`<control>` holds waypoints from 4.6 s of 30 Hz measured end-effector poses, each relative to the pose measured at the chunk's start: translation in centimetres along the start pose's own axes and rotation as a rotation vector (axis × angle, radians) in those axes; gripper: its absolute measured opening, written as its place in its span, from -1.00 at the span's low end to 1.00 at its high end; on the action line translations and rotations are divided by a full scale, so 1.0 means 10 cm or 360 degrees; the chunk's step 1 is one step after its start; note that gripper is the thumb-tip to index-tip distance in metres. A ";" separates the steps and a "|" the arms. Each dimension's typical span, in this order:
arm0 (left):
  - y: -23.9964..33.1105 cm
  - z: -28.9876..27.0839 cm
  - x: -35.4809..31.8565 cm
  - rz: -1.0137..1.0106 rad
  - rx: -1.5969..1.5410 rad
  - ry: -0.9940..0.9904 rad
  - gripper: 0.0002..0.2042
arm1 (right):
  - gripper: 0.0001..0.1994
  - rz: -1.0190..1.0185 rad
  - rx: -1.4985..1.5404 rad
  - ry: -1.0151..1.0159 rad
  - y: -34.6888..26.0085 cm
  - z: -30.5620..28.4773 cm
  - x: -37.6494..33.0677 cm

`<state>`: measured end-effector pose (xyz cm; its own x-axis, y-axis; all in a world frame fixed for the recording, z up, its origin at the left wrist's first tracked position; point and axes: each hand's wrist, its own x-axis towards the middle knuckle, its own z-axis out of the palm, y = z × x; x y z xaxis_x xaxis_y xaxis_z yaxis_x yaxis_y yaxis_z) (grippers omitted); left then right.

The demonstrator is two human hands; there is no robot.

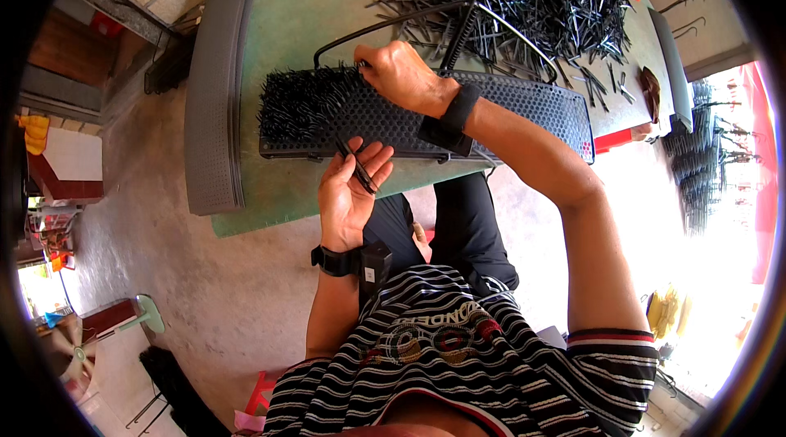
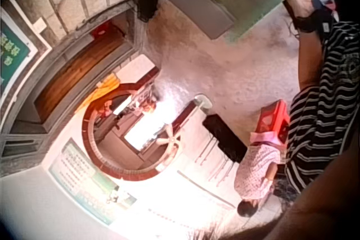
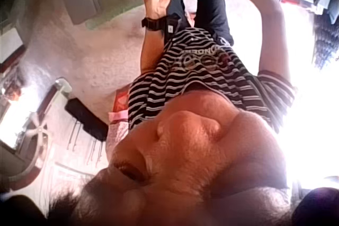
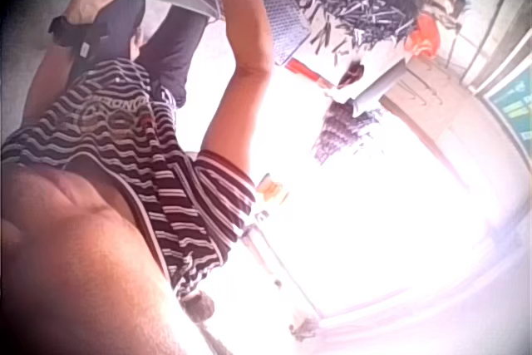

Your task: The person inserts black plastic bristles into the holes of a rectangular broom head. They pick up bundles of bristles from a pile on the table and push them into the slots of the broom head, working systematically to fill the surface.

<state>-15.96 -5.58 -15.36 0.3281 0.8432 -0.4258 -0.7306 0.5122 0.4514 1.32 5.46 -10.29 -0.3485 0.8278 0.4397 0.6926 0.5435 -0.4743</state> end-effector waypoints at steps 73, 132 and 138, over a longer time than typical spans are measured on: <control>-0.08 0.25 -0.06 0.0285 0.0734 0.0109 -0.82 | -0.58 0.0670 0.0379 -0.0125 -0.24 -0.28 -0.42; -0.05 0.46 -0.14 0.0038 0.1064 -0.0137 -0.74 | -0.73 0.0238 -0.0155 -0.0035 0.43 -0.36 -0.52; -0.06 0.50 -0.24 0.0206 0.1314 -0.0204 -0.71 | -0.64 0.0351 -0.0202 0.0041 0.08 -0.82 -0.80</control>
<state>-13.28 -7.09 -10.74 0.3739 0.8899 -0.2613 -0.1116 0.3229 0.9398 9.85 -1.86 -7.89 -0.1652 0.9196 0.3566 0.8242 0.3272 -0.4622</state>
